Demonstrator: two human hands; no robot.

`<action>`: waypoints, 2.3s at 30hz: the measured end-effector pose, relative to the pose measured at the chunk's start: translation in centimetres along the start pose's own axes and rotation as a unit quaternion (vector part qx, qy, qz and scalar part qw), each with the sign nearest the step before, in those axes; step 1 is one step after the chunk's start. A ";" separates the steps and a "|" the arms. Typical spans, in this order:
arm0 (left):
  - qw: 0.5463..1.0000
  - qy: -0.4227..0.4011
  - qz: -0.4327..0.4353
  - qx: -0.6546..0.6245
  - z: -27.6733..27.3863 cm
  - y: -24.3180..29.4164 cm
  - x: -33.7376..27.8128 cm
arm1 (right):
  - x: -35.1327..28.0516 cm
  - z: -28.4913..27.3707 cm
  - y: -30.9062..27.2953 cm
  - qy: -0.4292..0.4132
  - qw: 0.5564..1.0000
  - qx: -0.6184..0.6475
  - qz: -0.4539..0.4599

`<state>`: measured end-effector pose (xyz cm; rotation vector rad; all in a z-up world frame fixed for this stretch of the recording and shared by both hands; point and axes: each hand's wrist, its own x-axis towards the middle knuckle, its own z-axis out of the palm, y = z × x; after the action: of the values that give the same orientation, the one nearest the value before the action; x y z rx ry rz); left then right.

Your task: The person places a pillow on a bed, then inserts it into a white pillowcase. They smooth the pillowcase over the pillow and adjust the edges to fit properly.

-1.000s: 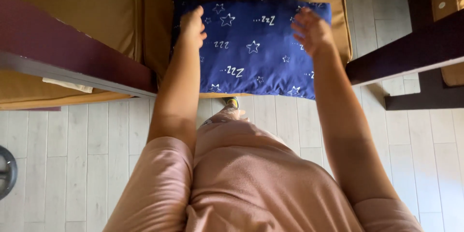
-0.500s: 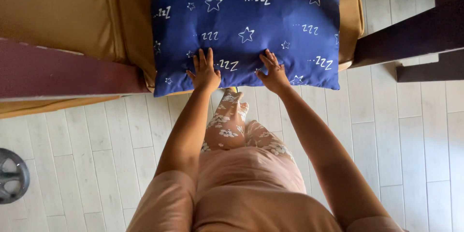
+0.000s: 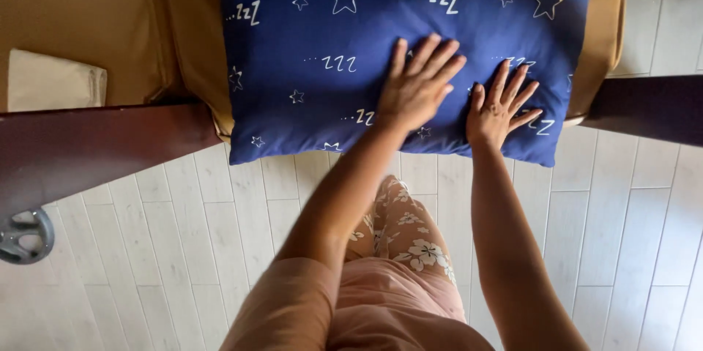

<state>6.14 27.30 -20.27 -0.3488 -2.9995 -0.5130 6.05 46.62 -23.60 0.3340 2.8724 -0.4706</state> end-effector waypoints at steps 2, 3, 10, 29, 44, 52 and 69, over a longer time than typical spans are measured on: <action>0.999 0.016 -0.030 0.016 -0.3 -5.1 -1.3 | -0.2 0.3 -0.1 -0.004 1.000 -0.008 -0.003; 0.997 0.035 -0.057 0.033 -0.6 -7.7 -1.7 | -0.1 0.2 -0.3 -0.002 1.000 -0.014 -0.006; 0.947 -0.072 -0.301 0.087 -2.1 -13.8 -2.4 | -1.8 -1.1 -4.5 0.058 0.998 0.034 -0.007; 0.969 0.007 -0.246 -0.023 -5.6 -5.6 3.9 | 10.7 -3.3 1.0 -0.011 0.988 -0.049 0.145; 0.991 -0.035 -0.127 0.013 0.1 -11.0 12.9 | 11.5 -2.8 1.1 -0.041 0.981 -0.068 0.175; 0.942 -0.036 -0.319 0.098 -0.1 -8.9 14.5 | 13.1 -0.5 2.9 -0.040 0.979 -0.103 0.170; 0.978 0.012 -0.193 0.075 -2.6 -18.8 10.3 | 12.1 -2.5 0.8 -0.071 0.979 -0.080 0.175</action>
<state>-8.16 11.31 -22.67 0.2548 -3.0622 -0.3055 -5.67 50.46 -24.40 0.7276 2.6123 -0.1896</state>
